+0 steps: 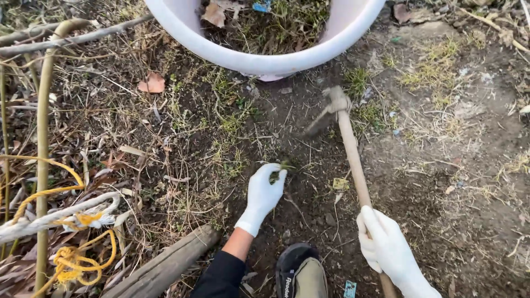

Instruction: The person uses a pickaxe to loosen soil and remove weeds by hand, then places the uprooted weeds into a nearby white bucket. The task is performed repeatedly across a small garden area.

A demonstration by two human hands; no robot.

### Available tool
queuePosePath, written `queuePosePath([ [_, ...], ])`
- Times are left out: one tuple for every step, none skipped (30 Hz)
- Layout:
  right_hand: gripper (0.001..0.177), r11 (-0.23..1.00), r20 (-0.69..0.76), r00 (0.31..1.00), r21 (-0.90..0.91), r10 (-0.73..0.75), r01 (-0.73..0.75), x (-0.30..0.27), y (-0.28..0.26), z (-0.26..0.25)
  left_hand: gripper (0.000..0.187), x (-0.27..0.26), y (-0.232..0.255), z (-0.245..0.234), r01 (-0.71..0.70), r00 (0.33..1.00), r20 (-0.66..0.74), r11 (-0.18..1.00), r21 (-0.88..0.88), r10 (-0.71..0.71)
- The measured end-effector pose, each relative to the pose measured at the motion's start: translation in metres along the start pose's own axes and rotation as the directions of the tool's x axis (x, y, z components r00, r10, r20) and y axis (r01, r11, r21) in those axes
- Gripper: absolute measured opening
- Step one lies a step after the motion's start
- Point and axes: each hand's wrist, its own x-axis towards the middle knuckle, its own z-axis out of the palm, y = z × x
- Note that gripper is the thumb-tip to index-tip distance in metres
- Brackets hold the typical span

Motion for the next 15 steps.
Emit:
queuePosePath([
  [0.038, 0.994, 0.055, 0.998, 0.108, 0.009, -0.015, 0.013, 0.014, -0.004, 0.017, -0.002, 0.002, -0.004, -0.006, 0.996, -0.086, 0.991, -0.136, -0.006],
  [0.034, 0.976, 0.108, 0.994, 0.215, 0.010, -0.033, 0.025, 0.026, -0.009, 0.009, -0.004, 0.005, -0.008, -0.025, 0.985, -0.171, 0.963, -0.269, -0.022],
  [0.034, 0.975, 0.104, 0.995, 0.219, 0.012, -0.035, 0.019, 0.029, -0.003, 0.009, -0.007, 0.012, -0.013, -0.025, 0.986, -0.164, 0.963, -0.268, -0.021],
  [0.028, 0.989, 0.039, 0.999, -0.148, 0.000, 0.005, 0.014, 0.031, 0.003, 0.009, -0.010, 0.019, -0.018, -0.033, 0.978, -0.203, 0.939, -0.343, -0.039],
  [0.023, 0.870, -0.017, 0.999, -0.492, -0.037, 0.024, 0.008, 0.033, 0.008, 0.025, -0.013, 0.025, -0.024, -0.045, 0.969, -0.240, 0.909, -0.415, -0.061],
  [0.023, 0.871, -0.023, 0.999, -0.490, -0.036, 0.020, 0.003, 0.031, 0.006, 0.025, -0.015, 0.031, -0.028, -0.046, 0.970, -0.235, 0.907, -0.418, -0.059],
  [0.028, 0.963, -0.012, 0.995, -0.251, 0.096, -0.096, -0.002, 0.030, 0.003, 0.018, -0.017, 0.036, -0.033, -0.055, 0.959, -0.276, 0.910, -0.411, -0.066],
  [0.035, 0.977, 0.039, 0.977, 0.004, 0.212, -0.212, -0.006, 0.028, 0.001, 0.012, -0.018, 0.041, -0.039, -0.066, 0.944, -0.321, 0.913, -0.403, -0.073],
  [0.035, 0.978, 0.036, 0.977, 0.004, 0.209, -0.209, 0.008, 0.035, -0.008, 0.012, -0.014, 0.051, -0.041, -0.069, 0.944, -0.322, 0.912, -0.405, -0.072],
  [0.036, 0.913, 0.157, 0.951, 0.273, 0.268, -0.302, 0.021, 0.045, -0.018, 0.010, -0.014, 0.059, -0.044, -0.006, 0.971, -0.228, 0.939, -0.345, -0.077],
  [0.037, 0.765, 0.288, 0.915, 0.509, 0.282, -0.396, 0.033, 0.054, -0.027, 0.030, -0.013, 0.068, -0.047, 0.049, 0.987, -0.131, 0.959, -0.278, -0.089],
  [0.037, 0.765, 0.289, 0.917, 0.511, 0.277, -0.392, 0.019, 0.036, -0.023, 0.030, -0.013, 0.070, -0.038, 0.044, 0.988, -0.132, 0.960, -0.277, -0.084],
  [0.041, 0.942, 0.119, 0.987, 0.306, 0.104, -0.136, 0.005, 0.017, -0.019, 0.043, -0.013, 0.073, -0.029, 0.044, 0.998, 0.042, 0.997, -0.063, -0.041],
  [0.045, 0.992, 0.000, 0.993, 0.047, -0.117, 0.117, -0.012, 0.001, -0.016, 0.055, -0.014, 0.075, -0.018, 0.001, 0.973, 0.229, 0.988, 0.151, -0.036],
  [0.045, 0.992, -0.006, 0.993, 0.054, -0.115, 0.115, -0.013, 0.000, -0.018, 0.055, -0.015, 0.068, 0.000, -0.004, 0.971, 0.237, 0.988, 0.153, -0.033],
])
